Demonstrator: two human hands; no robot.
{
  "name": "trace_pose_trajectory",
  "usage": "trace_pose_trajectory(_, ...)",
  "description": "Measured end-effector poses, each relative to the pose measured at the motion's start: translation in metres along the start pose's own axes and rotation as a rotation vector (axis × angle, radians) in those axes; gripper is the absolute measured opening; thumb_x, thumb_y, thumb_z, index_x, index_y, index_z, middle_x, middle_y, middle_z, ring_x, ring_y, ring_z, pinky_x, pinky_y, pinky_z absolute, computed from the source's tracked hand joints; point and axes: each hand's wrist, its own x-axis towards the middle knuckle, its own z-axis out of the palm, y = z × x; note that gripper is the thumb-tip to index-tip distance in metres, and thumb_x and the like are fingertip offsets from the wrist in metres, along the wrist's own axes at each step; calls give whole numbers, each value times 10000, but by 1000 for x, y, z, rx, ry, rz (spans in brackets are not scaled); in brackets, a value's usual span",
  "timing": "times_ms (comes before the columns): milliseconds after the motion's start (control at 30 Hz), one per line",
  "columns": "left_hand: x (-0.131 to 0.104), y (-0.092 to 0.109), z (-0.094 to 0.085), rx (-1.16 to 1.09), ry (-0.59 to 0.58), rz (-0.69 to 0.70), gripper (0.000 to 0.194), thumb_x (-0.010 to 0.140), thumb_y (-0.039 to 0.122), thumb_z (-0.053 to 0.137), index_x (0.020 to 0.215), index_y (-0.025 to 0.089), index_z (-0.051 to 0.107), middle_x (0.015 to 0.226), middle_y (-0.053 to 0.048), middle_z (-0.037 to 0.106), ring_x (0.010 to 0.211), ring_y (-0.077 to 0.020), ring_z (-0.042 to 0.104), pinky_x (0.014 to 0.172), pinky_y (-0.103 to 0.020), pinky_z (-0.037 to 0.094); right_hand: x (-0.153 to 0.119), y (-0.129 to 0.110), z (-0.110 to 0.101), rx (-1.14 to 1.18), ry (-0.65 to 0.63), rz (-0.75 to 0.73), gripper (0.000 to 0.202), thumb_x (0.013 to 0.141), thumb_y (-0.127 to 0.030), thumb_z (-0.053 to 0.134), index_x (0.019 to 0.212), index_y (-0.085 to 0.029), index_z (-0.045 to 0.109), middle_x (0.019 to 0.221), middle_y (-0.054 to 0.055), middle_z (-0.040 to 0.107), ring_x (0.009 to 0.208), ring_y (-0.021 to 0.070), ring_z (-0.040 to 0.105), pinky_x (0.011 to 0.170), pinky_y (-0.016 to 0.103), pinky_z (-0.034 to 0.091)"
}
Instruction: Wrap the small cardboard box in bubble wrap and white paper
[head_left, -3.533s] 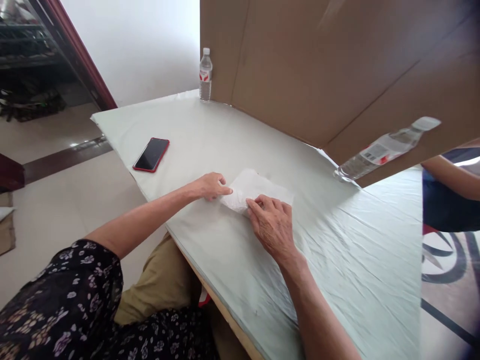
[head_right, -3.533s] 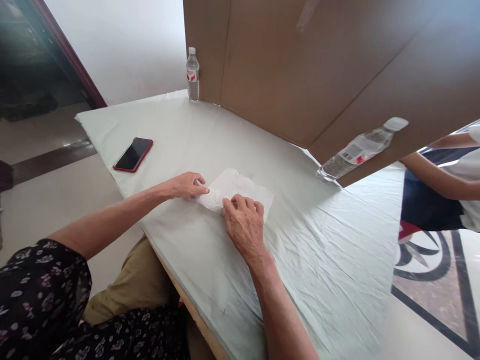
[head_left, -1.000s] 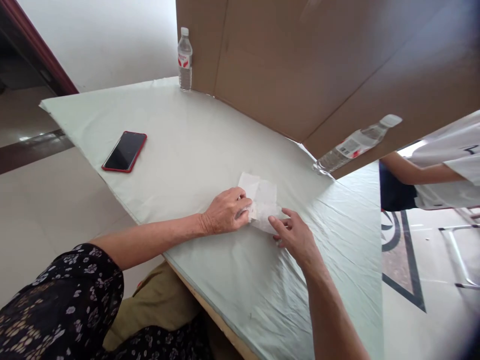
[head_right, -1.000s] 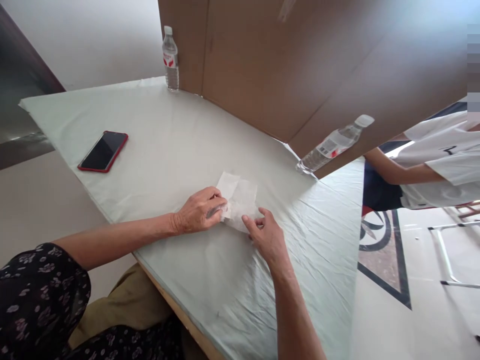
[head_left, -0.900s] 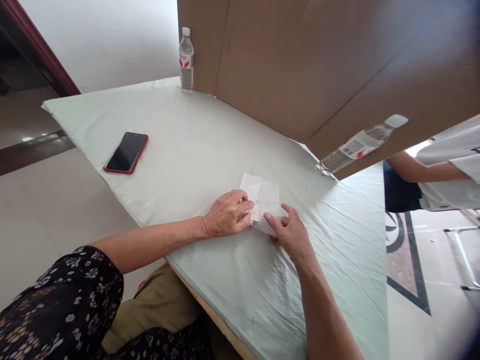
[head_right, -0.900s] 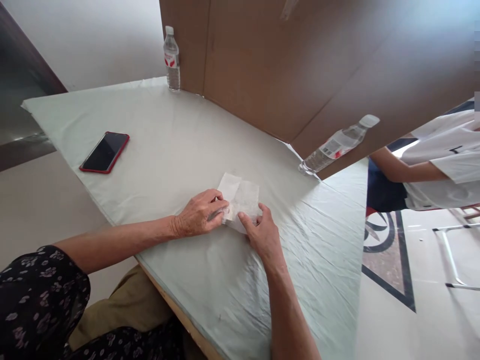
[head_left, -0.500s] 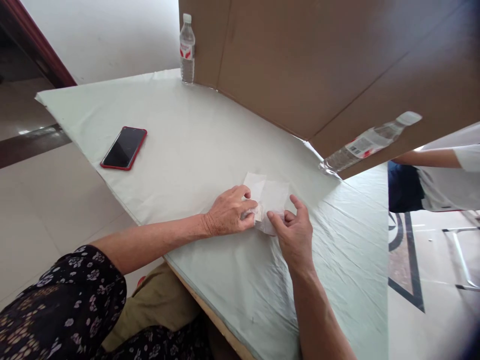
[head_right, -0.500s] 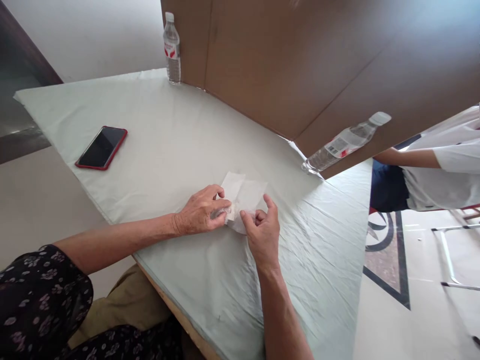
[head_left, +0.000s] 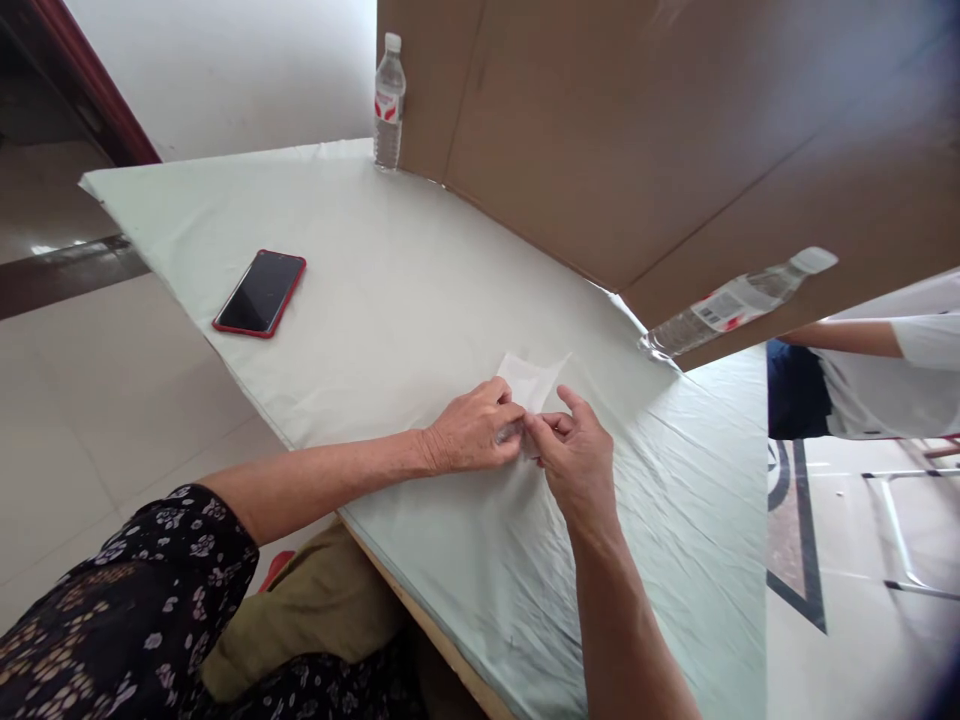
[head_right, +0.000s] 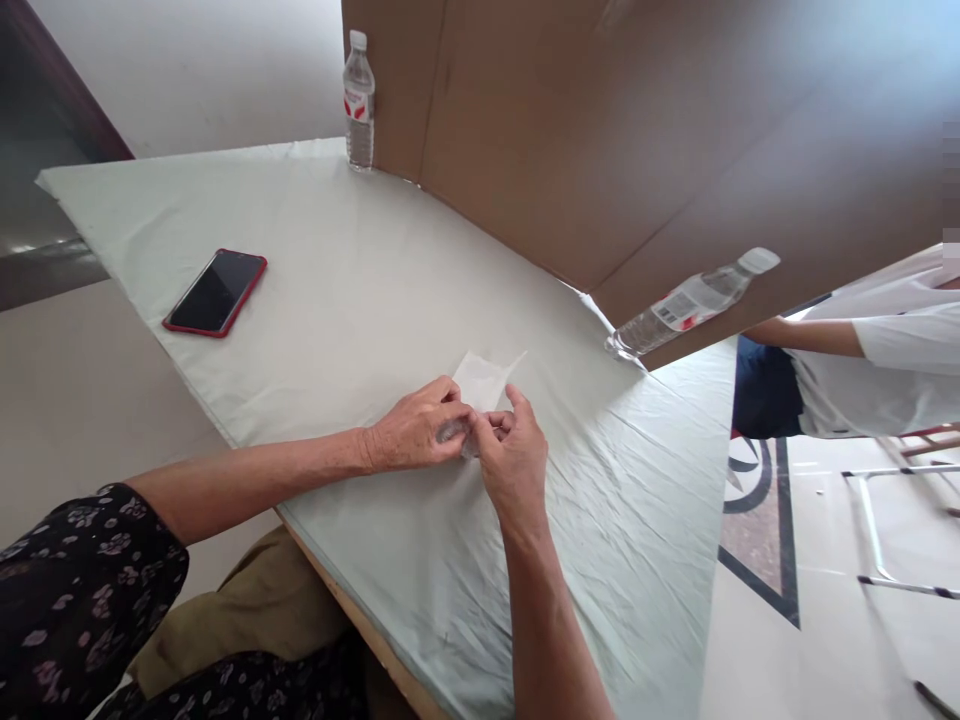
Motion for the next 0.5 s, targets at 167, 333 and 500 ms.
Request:
trace_pose_trajectory(167,1,-4,-5,-236,31,-93,414,737,185,624,1146,138,580,1024,-79,591,808,-157,560,747,-304,514,-9,-4,-3,-167,-115,-140,560,888,-405,535,1377,-131,513,1034,122,759,646,178,672,673,362,561)
trace_pose_trajectory(333,0,1,-13,-455,9,-259,415,759,258,635,1153,163,544,1024,-46,608,717,-115,524,716,-291,510,-14,-3,-8,-421,-221,-289,555,889,-235,428,1441,-178,435,1205,124,724,704,206,696,742,435,560)
trace_pose_trajectory(500,2,6,-6,-302,60,-254,141,789,234,609,911,183,560,950,-21,575,771,-133,526,757,-296,496,-7,-3,-17,-329,-331,-261,562,887,-201,415,1449,-200,415,1220,113,719,528,139,641,756,433,565)
